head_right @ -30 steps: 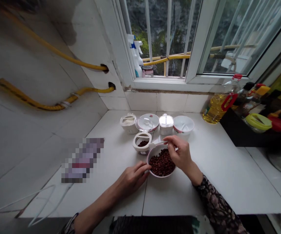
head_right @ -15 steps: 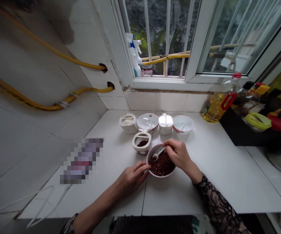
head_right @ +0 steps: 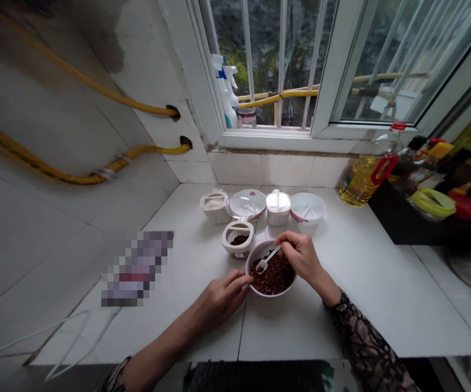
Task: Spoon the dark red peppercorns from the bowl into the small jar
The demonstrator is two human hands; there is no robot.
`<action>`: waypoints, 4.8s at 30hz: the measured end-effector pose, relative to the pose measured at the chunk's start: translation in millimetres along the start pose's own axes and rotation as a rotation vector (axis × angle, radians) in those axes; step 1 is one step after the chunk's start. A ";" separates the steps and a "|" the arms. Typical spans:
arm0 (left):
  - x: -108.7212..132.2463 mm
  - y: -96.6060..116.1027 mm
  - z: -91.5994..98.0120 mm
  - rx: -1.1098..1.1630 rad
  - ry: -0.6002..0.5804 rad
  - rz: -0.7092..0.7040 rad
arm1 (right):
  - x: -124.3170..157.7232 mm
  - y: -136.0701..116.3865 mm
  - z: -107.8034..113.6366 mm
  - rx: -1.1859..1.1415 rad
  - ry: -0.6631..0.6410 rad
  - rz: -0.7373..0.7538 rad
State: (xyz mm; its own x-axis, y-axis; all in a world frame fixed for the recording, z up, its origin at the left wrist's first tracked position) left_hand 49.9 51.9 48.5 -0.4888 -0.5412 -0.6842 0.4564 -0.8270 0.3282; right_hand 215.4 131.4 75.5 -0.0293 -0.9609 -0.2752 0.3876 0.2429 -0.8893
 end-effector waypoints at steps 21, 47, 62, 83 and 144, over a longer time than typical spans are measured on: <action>-1.8 1.8 1.8 -0.013 0.008 -0.002 | -7.1 8.5 -0.2 -0.312 0.136 -0.254; -2.6 2.0 3.0 -0.019 0.015 -0.014 | 10.0 -23.9 -16.6 0.274 -0.073 0.350; -3.1 3.2 2.3 -0.011 0.019 -0.021 | -3.8 14.9 0.3 -0.160 -0.017 -0.205; -2.1 2.3 1.6 -0.010 0.007 -0.010 | -3.7 -13.7 1.1 -0.131 0.191 0.038; -0.9 1.1 0.6 0.001 -0.001 -0.002 | -4.3 20.1 0.3 -0.176 0.017 -0.245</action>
State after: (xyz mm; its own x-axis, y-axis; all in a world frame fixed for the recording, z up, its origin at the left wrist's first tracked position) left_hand 50.4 51.3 49.9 -0.4908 -0.5397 -0.6839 0.4545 -0.8283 0.3275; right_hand 223.6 140.4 58.9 -0.1183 -0.9917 -0.0496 0.2014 0.0249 -0.9792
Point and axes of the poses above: each hand's wrist, its own x-axis away from the middle knuckle, its own z-axis out of the back of the hand, y = z × x, the point moved 9 cm from there along -x, towards the middle knuckle, and after that the axes turned 9 degrees about y, right-handed, at the moved point
